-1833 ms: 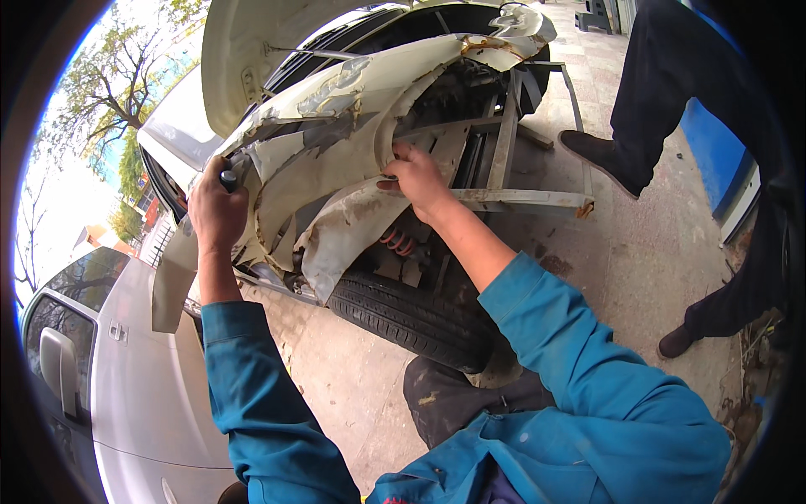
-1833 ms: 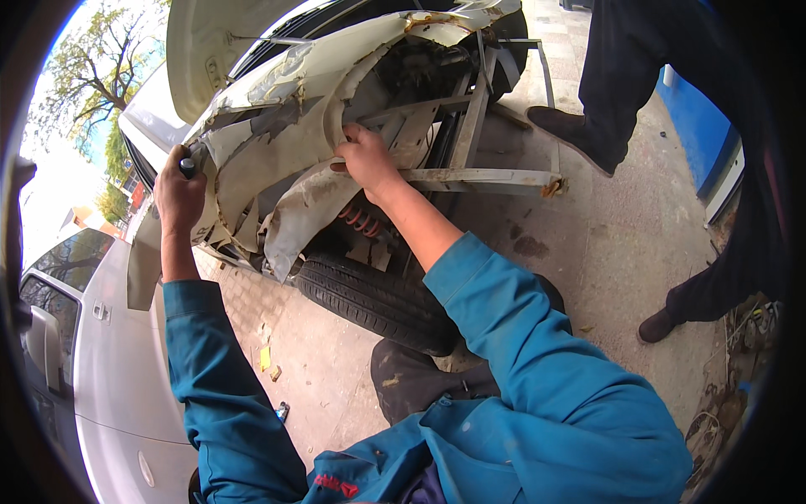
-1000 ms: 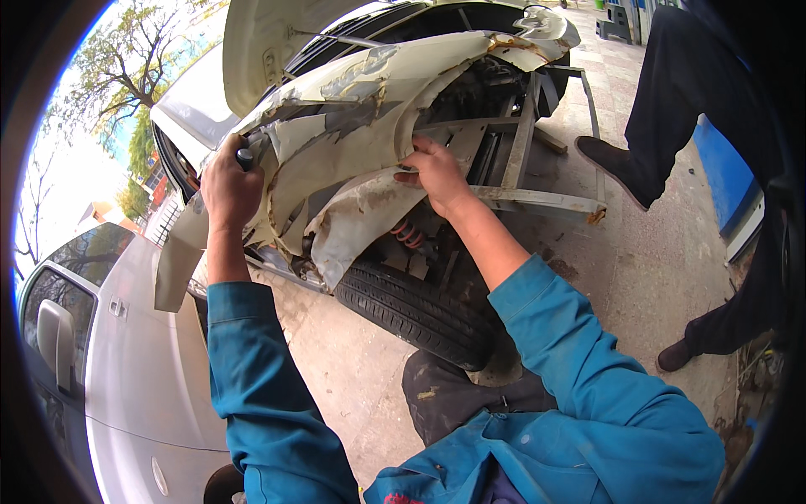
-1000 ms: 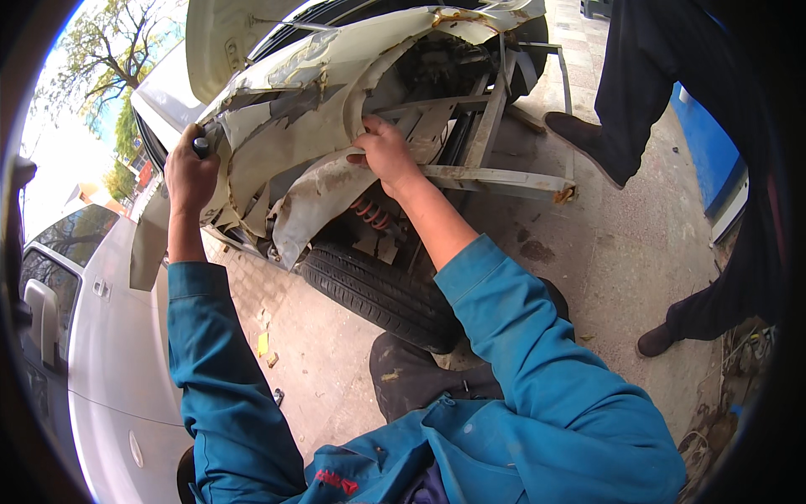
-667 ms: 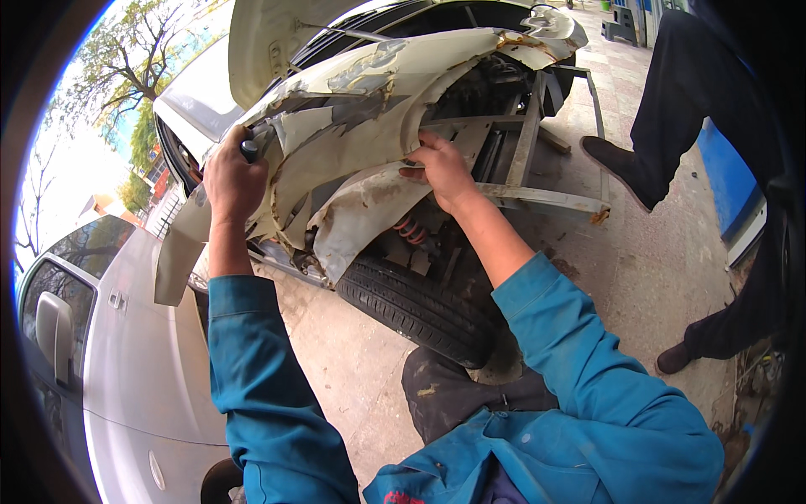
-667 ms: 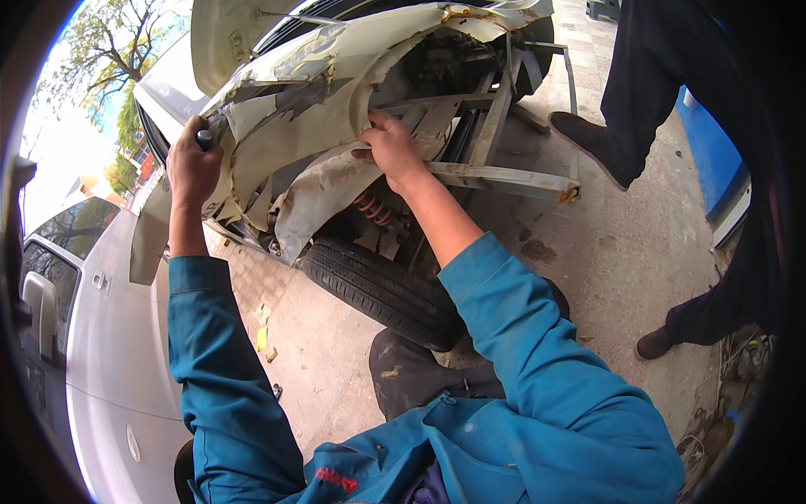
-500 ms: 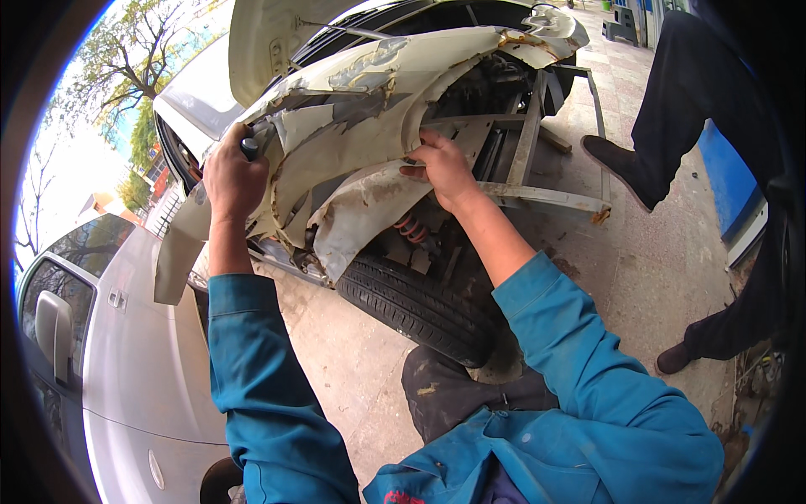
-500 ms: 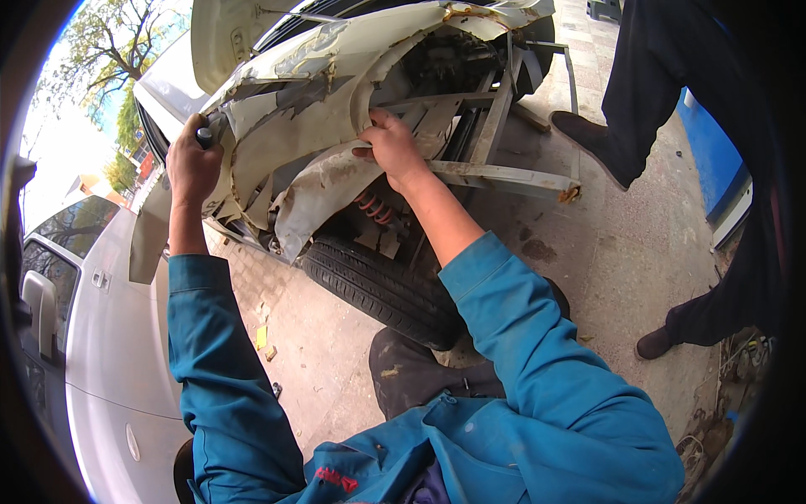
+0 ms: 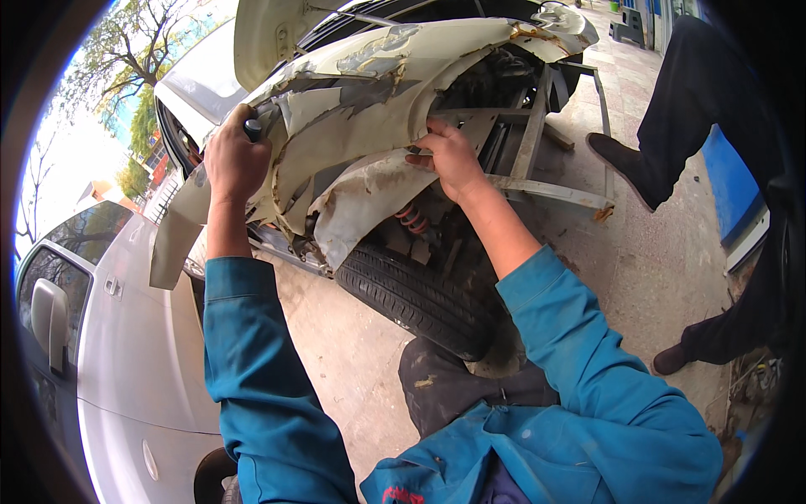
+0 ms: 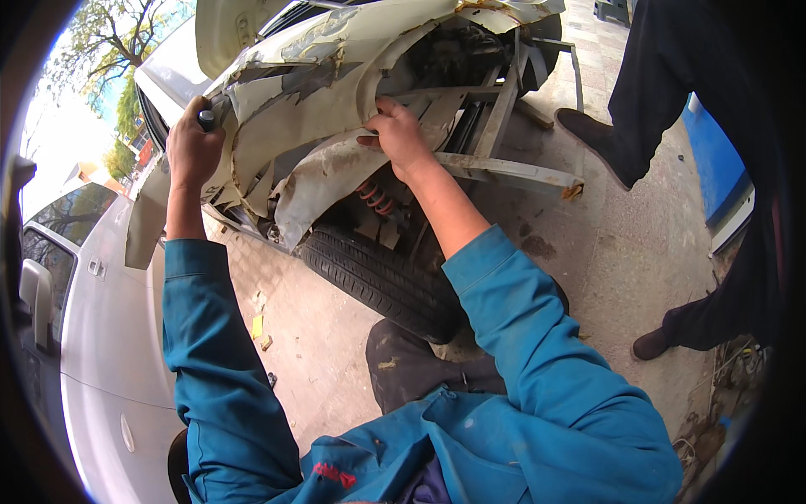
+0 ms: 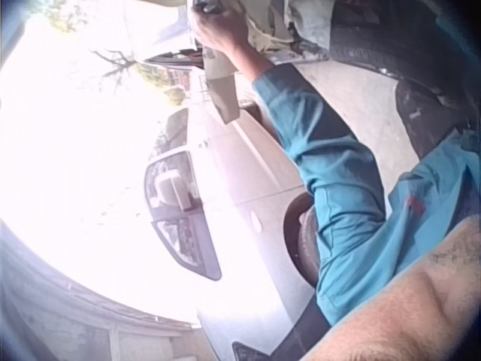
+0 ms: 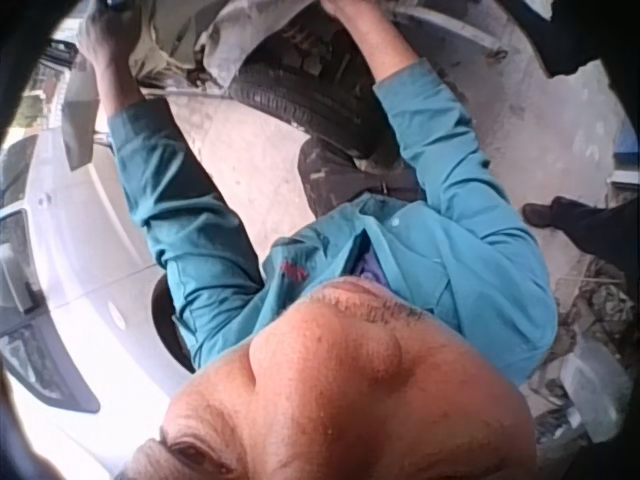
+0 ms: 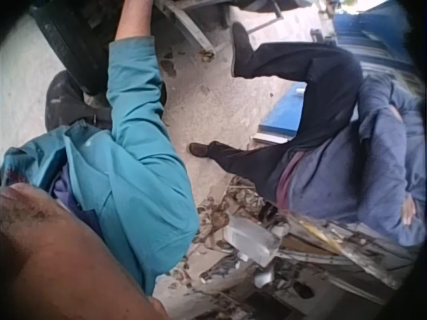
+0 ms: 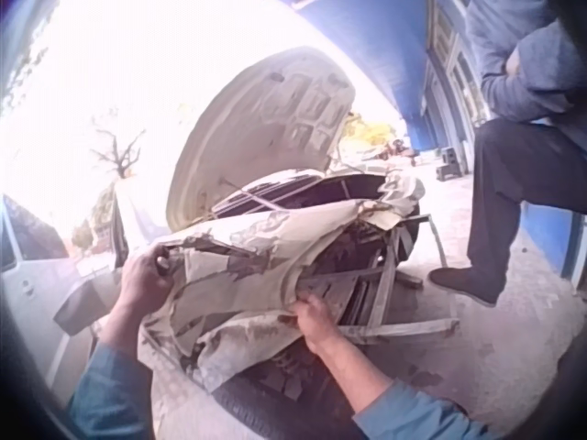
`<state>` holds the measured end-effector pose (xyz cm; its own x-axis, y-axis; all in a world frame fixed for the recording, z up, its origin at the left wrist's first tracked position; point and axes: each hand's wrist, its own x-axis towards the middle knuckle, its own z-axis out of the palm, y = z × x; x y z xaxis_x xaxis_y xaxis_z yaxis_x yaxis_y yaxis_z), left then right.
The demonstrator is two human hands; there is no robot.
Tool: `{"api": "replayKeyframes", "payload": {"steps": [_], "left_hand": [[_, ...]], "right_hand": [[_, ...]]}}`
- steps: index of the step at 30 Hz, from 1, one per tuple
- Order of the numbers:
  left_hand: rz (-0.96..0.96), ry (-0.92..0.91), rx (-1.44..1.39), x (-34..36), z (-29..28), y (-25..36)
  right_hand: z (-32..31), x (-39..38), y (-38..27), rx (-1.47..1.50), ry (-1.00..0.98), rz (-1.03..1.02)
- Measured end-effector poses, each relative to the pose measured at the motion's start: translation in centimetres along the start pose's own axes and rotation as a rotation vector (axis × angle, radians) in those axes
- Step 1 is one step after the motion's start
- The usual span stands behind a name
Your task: The person uses a hammer and a metal punch to repeatedly strike and pry at the front bumper of a white car. They work along the lower edge and inner sections, attempting to separate or reshape the damaged bumper area.
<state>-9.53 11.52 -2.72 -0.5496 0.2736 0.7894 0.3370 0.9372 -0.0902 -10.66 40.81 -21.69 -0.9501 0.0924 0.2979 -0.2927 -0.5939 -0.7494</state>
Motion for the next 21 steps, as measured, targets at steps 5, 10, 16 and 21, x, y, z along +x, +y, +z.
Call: {"api": "replayKeyframes", "payload": {"steps": [5,10,16,21], "left_hand": [[-0.024,-0.004,-0.009,0.01,-0.01,0.08],[-0.026,-0.010,-0.002,-0.02,-0.07,0.17],[-0.030,0.007,-0.009,-0.03,0.00,0.24],[-0.018,-0.001,-0.019,0.25,0.27,-0.14]], "right_hand": [[0.07,-0.23,-0.11,-0.010,-0.005,-0.008],[0.09,-0.19,-0.08,-0.019,0.002,-0.008],[0.18,-0.16,-0.15,-0.016,0.016,-0.015],[0.76,-0.93,-0.22,-0.033,0.063,-0.003]]}}
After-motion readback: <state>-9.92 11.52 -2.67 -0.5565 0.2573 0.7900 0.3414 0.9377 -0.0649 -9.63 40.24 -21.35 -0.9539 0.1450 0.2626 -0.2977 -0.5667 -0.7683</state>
